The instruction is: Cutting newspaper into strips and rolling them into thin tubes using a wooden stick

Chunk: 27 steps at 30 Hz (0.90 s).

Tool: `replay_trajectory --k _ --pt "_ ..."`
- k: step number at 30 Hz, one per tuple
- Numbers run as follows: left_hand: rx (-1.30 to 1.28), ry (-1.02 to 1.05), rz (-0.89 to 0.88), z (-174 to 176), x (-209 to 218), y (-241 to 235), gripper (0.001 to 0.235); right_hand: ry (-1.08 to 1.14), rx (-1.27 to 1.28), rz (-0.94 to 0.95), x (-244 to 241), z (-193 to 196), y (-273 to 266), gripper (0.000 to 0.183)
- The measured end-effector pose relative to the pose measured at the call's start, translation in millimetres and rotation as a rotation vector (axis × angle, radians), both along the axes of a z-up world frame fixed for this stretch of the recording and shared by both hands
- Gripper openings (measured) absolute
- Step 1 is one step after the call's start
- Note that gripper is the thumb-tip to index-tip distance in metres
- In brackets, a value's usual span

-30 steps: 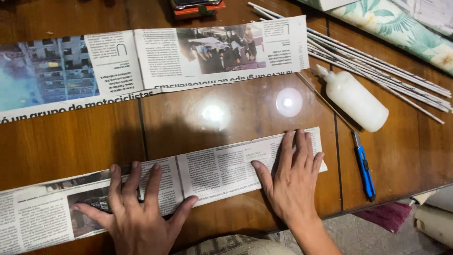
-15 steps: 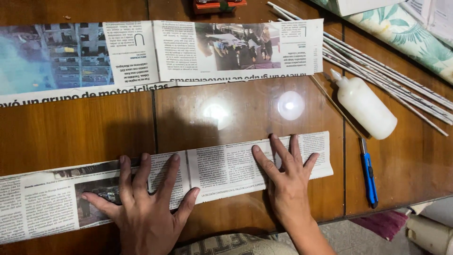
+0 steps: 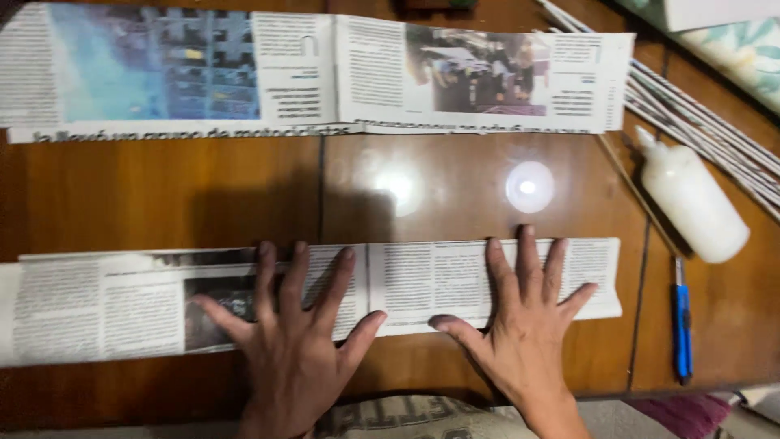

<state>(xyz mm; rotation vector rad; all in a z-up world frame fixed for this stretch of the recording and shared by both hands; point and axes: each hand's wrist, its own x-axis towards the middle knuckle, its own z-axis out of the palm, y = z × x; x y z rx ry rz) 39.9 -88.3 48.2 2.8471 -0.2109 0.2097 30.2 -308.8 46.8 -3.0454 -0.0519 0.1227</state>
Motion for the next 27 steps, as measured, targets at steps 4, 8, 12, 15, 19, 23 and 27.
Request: replay_trajectory --k 4,8,12,15,19,23,27 --pt "0.02 0.006 -0.019 2.6 1.4 2.2 0.072 0.083 0.042 -0.046 1.5 2.9 3.9 0.105" --pt "0.02 0.006 -0.023 1.8 0.4 3.9 0.075 0.05 0.033 -0.059 -0.6 -1.8 4.0 0.102" --pt "-0.024 0.011 -0.005 7.4 2.1 2.5 0.065 0.081 -0.006 -0.076 -3.9 -3.8 7.5 0.09" --pt "-0.012 0.023 -0.006 7.2 2.4 3.0 0.065 0.014 0.0 0.05 -3.4 -4.5 13.8 0.075" --pt "-0.01 0.019 -0.015 5.2 -4.2 4.9 0.069 0.072 0.189 0.24 -4.6 3.6 24.7 0.054" --pt "-0.027 0.084 -0.073 4.9 -6.0 13.0 0.08 0.094 0.223 0.158 2.4 13.5 38.4 0.062" --pt "-0.134 0.133 -0.091 8.5 -8.0 19.7 0.072 0.087 0.243 0.116 2.9 15.0 45.5 0.079"
